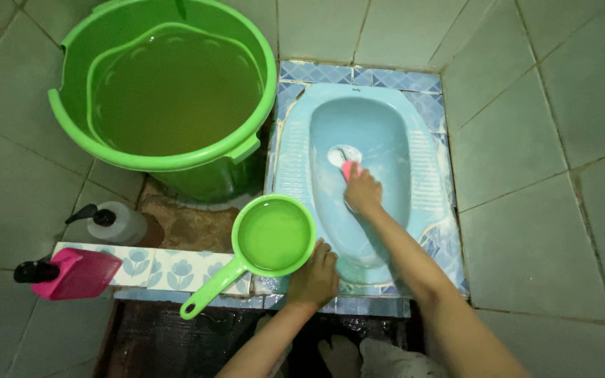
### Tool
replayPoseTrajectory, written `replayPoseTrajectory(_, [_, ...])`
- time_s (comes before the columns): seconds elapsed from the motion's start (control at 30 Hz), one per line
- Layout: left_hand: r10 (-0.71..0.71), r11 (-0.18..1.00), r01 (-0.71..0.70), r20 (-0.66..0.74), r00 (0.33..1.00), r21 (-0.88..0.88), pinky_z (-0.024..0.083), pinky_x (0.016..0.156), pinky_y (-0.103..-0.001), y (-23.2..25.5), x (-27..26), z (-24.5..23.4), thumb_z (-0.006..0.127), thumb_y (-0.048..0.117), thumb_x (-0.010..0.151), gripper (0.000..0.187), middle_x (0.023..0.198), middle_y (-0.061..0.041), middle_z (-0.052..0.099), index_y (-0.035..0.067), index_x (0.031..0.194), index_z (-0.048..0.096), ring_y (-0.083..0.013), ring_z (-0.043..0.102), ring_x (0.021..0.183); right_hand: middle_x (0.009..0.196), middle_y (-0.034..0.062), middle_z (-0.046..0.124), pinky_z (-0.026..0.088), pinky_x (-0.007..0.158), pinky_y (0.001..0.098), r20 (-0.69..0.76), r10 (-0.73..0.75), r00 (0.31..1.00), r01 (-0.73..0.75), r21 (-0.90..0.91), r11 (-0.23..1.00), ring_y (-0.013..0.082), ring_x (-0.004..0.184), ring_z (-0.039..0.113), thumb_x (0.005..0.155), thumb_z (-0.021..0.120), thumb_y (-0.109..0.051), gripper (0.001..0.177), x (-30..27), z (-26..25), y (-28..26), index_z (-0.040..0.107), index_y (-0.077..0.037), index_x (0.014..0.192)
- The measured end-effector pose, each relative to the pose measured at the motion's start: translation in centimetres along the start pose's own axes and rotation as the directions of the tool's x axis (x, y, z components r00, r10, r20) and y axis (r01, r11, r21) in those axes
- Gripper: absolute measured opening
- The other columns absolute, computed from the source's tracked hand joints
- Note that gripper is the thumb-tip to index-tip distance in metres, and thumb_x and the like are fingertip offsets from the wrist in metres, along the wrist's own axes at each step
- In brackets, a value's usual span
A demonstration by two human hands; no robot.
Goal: The person scrubs a blue squat toilet using a pink sponge and water from a green bucket. They clean the rim, sides, and interior of the toilet, repeatedly dipping the sponge into the water.
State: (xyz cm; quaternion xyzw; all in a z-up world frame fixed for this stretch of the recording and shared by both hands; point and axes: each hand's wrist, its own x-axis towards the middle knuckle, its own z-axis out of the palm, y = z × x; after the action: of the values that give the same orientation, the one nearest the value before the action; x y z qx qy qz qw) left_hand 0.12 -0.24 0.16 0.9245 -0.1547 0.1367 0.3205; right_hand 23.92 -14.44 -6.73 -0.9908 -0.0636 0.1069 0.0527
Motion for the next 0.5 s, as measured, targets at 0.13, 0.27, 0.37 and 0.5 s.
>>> replayPoseTrajectory(0.13, [0.036, 0.998, -0.035, -0.011, 0.999, 0.042, 0.043, 0.108, -0.053, -0.2, -0.2, 0.4, 0.067, 0.013, 0.079, 0.033, 0.124, -0.019, 0.059, 0.000, 0.109, 0.062, -0.0404, 0.052, 0.131, 0.147, 0.0267, 0.043, 0.045, 0.108, 0.0546, 0.259, -0.018, 0.966, -0.029, 0.177, 0.984, 0.0445, 0.130, 0.054, 0.089, 0.053, -0.025, 0.088, -6.7, 1.1, 1.9, 0.013, -0.011, 0.166])
replayPoseTrajectory(0.27, [0.017, 0.999, -0.018, 0.022, 1.000, 0.043, 0.042, 0.108, -0.054, -0.4, -0.2, 0.5, 0.066, 0.015, 0.080, 0.029, 0.125, -0.019, 0.059, 0.001, 0.105, 0.062, -0.0402, 0.052, 0.132, 0.168, 0.0295, 0.017, 0.020, 0.123, 0.0495, -0.051, -0.532, 0.845, 0.453, 0.598, 0.661, 0.0426, 0.156, 0.018, 0.100, 0.048, -0.026, 0.078, -8.1, 5.8, 1.5, 0.012, -0.006, 0.166])
replayPoseTrajectory(0.37, [0.044, 0.998, -0.044, 0.007, 0.999, 0.041, 0.042, 0.107, -0.054, -0.8, -0.3, 1.0, 0.066, 0.015, 0.080, 0.027, 0.125, -0.020, 0.059, 0.000, 0.102, 0.061, -0.0413, 0.052, 0.131, 0.168, 0.0269, 0.019, 0.020, 0.125, 0.0463, -0.042, -0.273, 0.961, 0.197, 0.797, 0.572, 0.0389, 0.157, 0.020, 0.104, 0.049, -0.026, 0.074, -0.8, 7.0, -0.4, 0.013, -0.004, 0.165])
replayPoseTrajectory(0.5, [0.081, 0.993, -0.082, 0.010, 0.997, 0.086, 0.042, 0.109, -0.055, -1.0, -0.7, 1.5, 0.064, 0.013, 0.080, 0.026, 0.123, -0.021, 0.060, -0.001, 0.101, 0.060, -0.0422, 0.052, 0.130, 0.168, 0.0234, 0.021, 0.020, 0.128, 0.0422, -0.409, -0.136, 0.902, 0.428, 0.808, 0.404, 0.0341, 0.157, 0.022, 0.109, 0.050, -0.025, 0.069, 9.8, 5.3, -5.0, 0.014, -0.001, 0.164])
